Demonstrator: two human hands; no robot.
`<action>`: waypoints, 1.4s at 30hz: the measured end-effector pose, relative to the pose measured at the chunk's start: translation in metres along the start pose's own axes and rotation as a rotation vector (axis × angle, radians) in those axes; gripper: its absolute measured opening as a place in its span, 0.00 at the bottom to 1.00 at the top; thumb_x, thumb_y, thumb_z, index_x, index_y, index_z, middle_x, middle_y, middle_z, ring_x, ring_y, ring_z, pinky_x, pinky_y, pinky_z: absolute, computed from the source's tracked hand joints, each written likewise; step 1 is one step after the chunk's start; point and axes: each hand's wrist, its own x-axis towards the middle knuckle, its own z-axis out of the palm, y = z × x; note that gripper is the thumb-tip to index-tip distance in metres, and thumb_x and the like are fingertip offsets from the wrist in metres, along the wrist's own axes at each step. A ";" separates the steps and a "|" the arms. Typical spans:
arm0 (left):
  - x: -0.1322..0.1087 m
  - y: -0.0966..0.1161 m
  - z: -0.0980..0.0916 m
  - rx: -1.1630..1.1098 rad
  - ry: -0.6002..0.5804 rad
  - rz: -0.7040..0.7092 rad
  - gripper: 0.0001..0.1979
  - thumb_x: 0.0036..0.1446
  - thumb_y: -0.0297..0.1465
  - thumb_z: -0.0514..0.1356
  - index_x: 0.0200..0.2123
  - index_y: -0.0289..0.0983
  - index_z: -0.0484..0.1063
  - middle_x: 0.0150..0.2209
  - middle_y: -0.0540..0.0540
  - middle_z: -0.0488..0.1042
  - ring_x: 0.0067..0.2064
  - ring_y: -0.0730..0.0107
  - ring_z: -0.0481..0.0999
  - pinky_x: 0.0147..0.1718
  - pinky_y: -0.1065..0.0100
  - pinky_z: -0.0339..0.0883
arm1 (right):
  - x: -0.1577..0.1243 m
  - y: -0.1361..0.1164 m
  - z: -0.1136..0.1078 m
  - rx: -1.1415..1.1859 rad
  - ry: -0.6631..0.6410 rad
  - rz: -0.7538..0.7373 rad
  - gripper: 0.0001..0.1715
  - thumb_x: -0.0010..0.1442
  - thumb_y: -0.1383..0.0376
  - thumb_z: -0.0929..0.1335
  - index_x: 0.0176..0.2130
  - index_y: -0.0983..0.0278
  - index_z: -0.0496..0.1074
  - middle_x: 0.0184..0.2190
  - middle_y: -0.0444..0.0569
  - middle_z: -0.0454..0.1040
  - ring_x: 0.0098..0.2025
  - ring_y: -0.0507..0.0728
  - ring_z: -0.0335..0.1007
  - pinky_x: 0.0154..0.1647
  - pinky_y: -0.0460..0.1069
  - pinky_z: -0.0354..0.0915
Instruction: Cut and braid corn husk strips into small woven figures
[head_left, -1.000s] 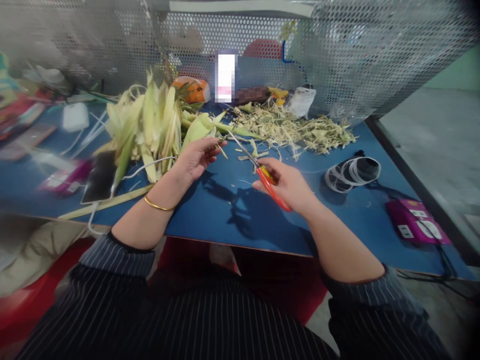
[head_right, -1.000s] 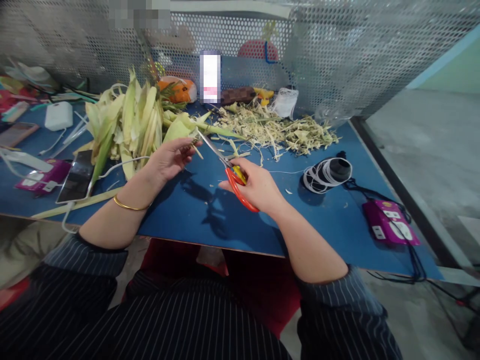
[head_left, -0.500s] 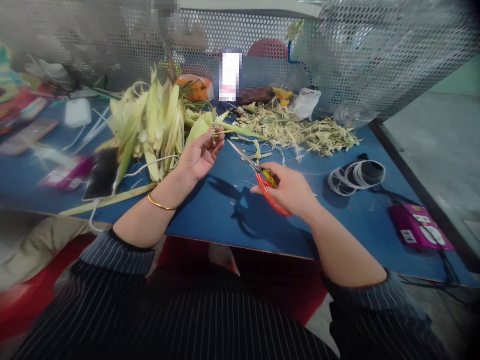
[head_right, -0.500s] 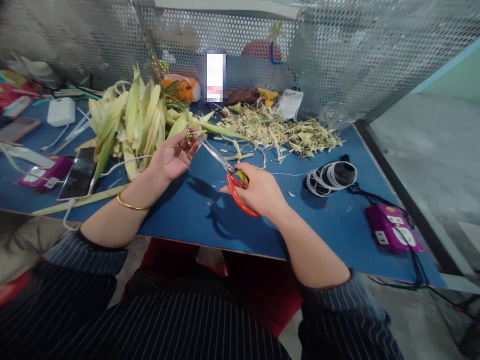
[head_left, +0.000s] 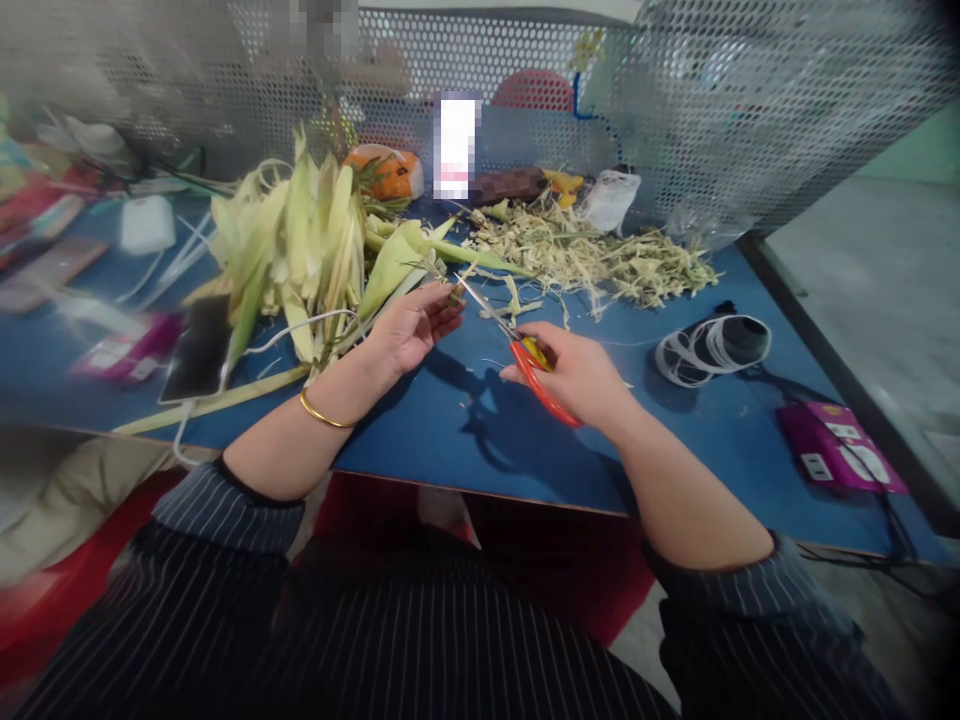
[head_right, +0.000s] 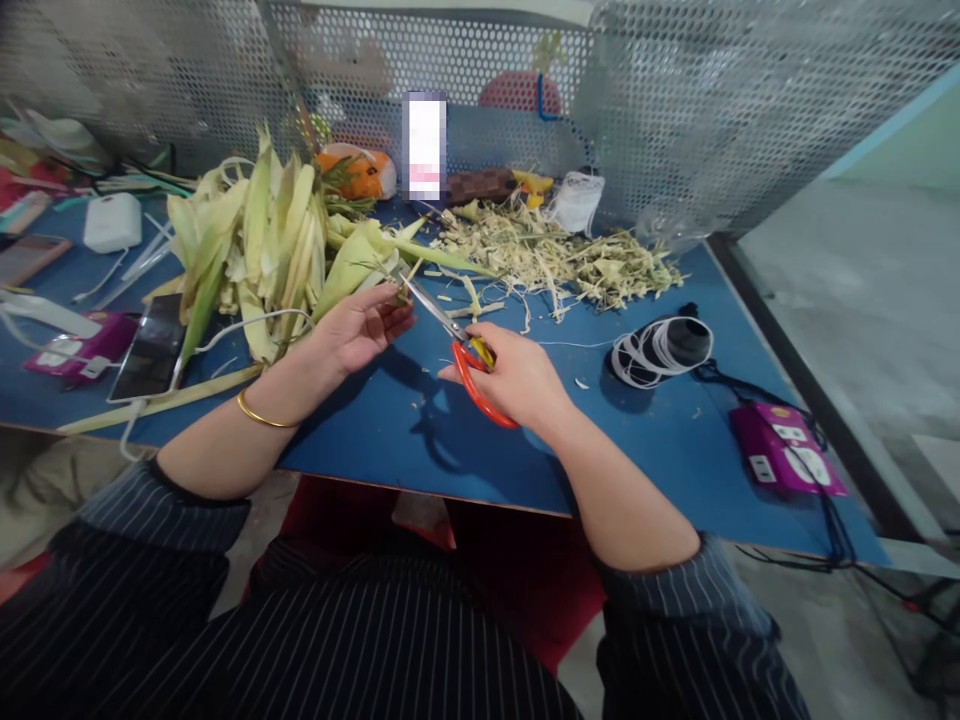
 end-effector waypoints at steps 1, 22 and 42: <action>-0.001 0.000 0.001 0.009 0.000 -0.009 0.03 0.53 0.25 0.66 0.32 0.35 0.73 0.28 0.49 0.76 0.32 0.72 0.78 0.42 0.65 0.75 | 0.000 0.000 0.000 0.002 0.005 -0.012 0.30 0.53 0.46 0.73 0.50 0.61 0.74 0.38 0.50 0.80 0.36 0.59 0.73 0.37 0.52 0.66; -0.001 -0.001 -0.002 0.302 -0.047 0.235 0.12 0.49 0.35 0.68 0.35 0.35 0.75 0.32 0.48 0.78 0.33 0.68 0.79 0.41 0.62 0.73 | -0.001 0.006 0.000 0.043 0.056 -0.092 0.27 0.57 0.45 0.71 0.45 0.61 0.79 0.36 0.50 0.80 0.33 0.57 0.72 0.36 0.51 0.66; 0.000 -0.007 -0.002 0.256 -0.015 0.231 0.12 0.41 0.31 0.72 0.31 0.36 0.77 0.30 0.49 0.79 0.33 0.69 0.79 0.44 0.61 0.74 | -0.004 -0.004 0.001 -0.091 0.043 -0.052 0.30 0.56 0.45 0.71 0.50 0.61 0.76 0.40 0.53 0.80 0.39 0.63 0.75 0.39 0.54 0.67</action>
